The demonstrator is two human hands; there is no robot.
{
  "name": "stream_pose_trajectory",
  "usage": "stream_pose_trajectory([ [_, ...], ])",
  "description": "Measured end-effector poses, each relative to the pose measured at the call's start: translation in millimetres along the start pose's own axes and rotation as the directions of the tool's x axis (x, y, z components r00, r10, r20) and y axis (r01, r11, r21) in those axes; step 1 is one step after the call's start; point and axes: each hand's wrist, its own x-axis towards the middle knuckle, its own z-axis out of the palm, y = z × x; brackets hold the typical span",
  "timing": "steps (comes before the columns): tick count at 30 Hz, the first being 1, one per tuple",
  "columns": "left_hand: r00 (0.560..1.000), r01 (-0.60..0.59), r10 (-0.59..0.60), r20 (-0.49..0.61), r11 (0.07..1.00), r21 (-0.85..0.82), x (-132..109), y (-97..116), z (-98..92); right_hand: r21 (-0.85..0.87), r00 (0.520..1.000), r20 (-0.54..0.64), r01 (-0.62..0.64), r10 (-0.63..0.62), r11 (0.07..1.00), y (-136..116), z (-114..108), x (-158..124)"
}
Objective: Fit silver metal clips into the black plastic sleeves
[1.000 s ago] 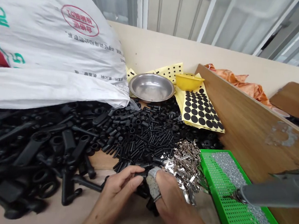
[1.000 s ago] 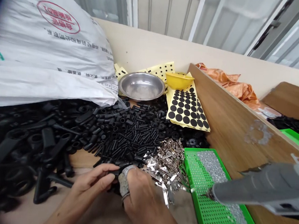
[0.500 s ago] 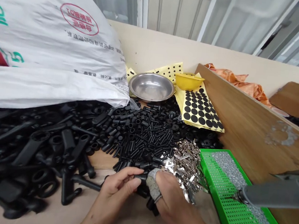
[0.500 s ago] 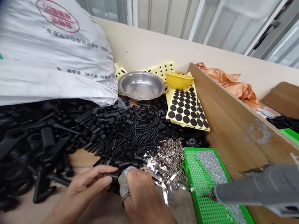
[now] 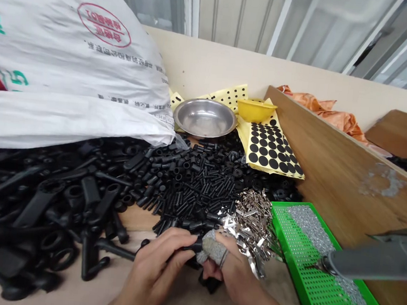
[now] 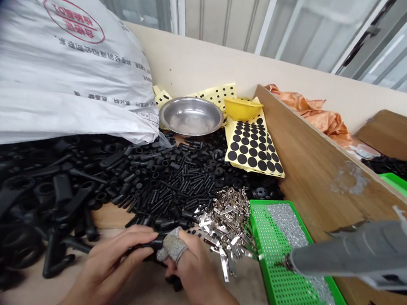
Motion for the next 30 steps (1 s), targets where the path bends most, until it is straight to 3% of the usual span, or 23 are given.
stream_pose_trajectory([
  [2,0.999,0.047,-0.047,-0.002,0.999,-0.023,-0.3,-0.2,0.9,-0.2,0.993,-0.043,0.099,-0.11,0.975,-3.6,-1.1,-3.0],
  [5,0.969,0.244,-0.246,-0.004,0.964,-0.107,-1.4,0.0,5.1,-0.49,0.941,-0.053,0.266,-0.333,0.83,-6.0,-2.6,-5.4],
  [7,0.906,0.416,-0.423,0.016,0.882,-0.22,-2.5,-0.1,9.6,-0.609,0.886,-0.021,0.356,-0.463,0.709,-4.2,-2.9,-4.2],
  [11,0.709,0.644,-0.694,0.126,0.564,-0.518,-1.4,1.9,18.0,-0.72,0.77,0.107,0.497,-0.63,0.485,1.7,-4.0,2.0],
  [13,0.639,0.671,-0.749,0.175,0.432,-0.602,1.1,4.1,20.0,-0.76,0.746,0.148,0.506,-0.649,0.408,2.6,-5.3,4.5],
  [16,0.601,0.687,-0.77,0.213,0.363,-0.629,3.0,5.6,21.3,-0.806,0.766,0.173,0.472,-0.62,0.358,3.4,-6.8,6.3],
  [20,0.636,0.678,-0.747,0.192,0.423,-0.6,-1.0,1.8,23.6,-0.823,0.83,0.155,0.409,-0.536,0.395,6.9,-5.0,7.2],
  [23,0.699,0.654,-0.697,0.161,0.533,-0.536,-0.8,-2.0,21.6,-0.807,0.874,0.139,0.373,-0.466,0.458,2.8,-4.1,6.4],
  [27,0.803,0.58,-0.594,0.044,0.764,-0.283,10.9,-7.0,7.7,-0.691,0.927,0.111,0.332,-0.359,0.642,-16.1,-11.9,5.1],
  [30,0.864,0.502,-0.503,-0.016,0.863,-0.051,21.6,-14.1,-0.9,-0.646,0.931,0.035,0.299,-0.363,0.702,-27.9,-23.2,14.5],
])
